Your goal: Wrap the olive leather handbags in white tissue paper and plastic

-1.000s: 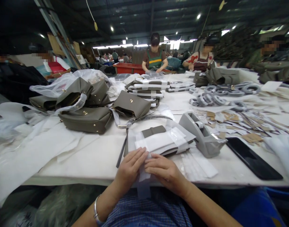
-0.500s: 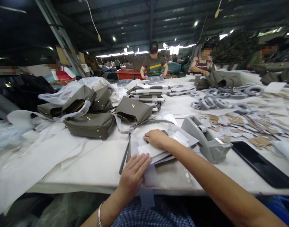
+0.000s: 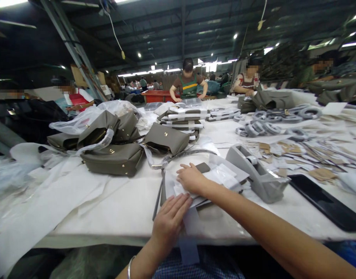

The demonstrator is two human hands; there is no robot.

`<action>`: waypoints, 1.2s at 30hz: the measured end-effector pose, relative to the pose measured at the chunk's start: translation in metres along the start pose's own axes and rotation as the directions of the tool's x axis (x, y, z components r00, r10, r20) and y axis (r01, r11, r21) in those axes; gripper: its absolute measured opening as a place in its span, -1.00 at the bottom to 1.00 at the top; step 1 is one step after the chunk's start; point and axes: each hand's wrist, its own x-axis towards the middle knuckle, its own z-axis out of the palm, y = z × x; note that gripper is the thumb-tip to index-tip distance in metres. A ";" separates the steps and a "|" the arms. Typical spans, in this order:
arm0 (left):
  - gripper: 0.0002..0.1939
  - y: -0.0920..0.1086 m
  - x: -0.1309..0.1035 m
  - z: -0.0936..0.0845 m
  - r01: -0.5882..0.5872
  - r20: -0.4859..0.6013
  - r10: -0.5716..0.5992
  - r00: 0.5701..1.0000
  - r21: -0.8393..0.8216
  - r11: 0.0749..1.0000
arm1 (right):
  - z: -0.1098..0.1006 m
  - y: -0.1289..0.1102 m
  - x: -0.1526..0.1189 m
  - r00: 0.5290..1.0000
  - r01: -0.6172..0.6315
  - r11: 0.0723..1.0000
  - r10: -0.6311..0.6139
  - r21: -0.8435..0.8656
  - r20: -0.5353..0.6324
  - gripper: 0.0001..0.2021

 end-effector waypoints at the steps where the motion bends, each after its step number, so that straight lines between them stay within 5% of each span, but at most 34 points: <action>1: -0.56 0.000 0.000 0.000 0.005 -0.007 -0.005 1.000 -0.004 1.000 | -0.002 0.000 -0.012 1.000 0.006 1.000 -0.006 0.010 -0.030 -0.74; 4: -0.57 0.001 -0.001 0.001 0.014 -0.010 -0.014 1.000 -0.028 1.000 | -0.001 -0.002 -0.060 0.968 0.066 0.993 -0.040 0.098 -0.247 -0.73; 7: -0.56 0.001 -0.002 0.001 0.024 -0.001 -0.024 1.000 -0.054 0.998 | 0.010 -0.004 -0.108 0.862 0.176 0.972 -0.077 0.152 -0.501 -0.73; 9: -0.55 0.000 -0.003 0.001 0.038 0.021 -0.036 0.999 -0.081 0.996 | 0.020 -0.005 -0.128 0.820 0.210 0.972 -0.114 0.109 -0.561 -0.65; 13: -0.43 -0.002 -0.002 -0.002 0.069 0.068 -0.060 0.996 -0.143 0.987 | 0.036 -0.008 -0.136 0.798 0.178 0.984 -0.125 0.032 -0.589 -0.52; 18: -0.24 0.000 0.007 -0.024 0.149 0.206 -0.095 0.974 -0.265 0.953 | 0.048 -0.018 -0.121 0.761 0.066 0.996 -0.006 0.068 -0.649 -0.77; 22: -0.36 0.002 0.013 -0.033 0.189 0.226 -0.124 0.966 -0.297 0.936 | 0.056 -0.023 -0.114 0.736 0.034 0.998 0.005 0.044 -0.677 -0.81; 29: -0.58 -0.003 0.006 -0.012 0.107 0.133 -0.082 0.988 -0.196 0.975 | 0.064 -0.024 -0.137 0.732 0.085 0.994 -0.111 -0.071 -0.673 -0.69; 36: -0.54 -0.008 0.005 -0.015 0.097 0.172 -0.058 0.983 -0.227 0.969 | 0.091 -0.033 -0.179 0.822 0.350 0.892 -0.439 -0.288 -0.362 -0.53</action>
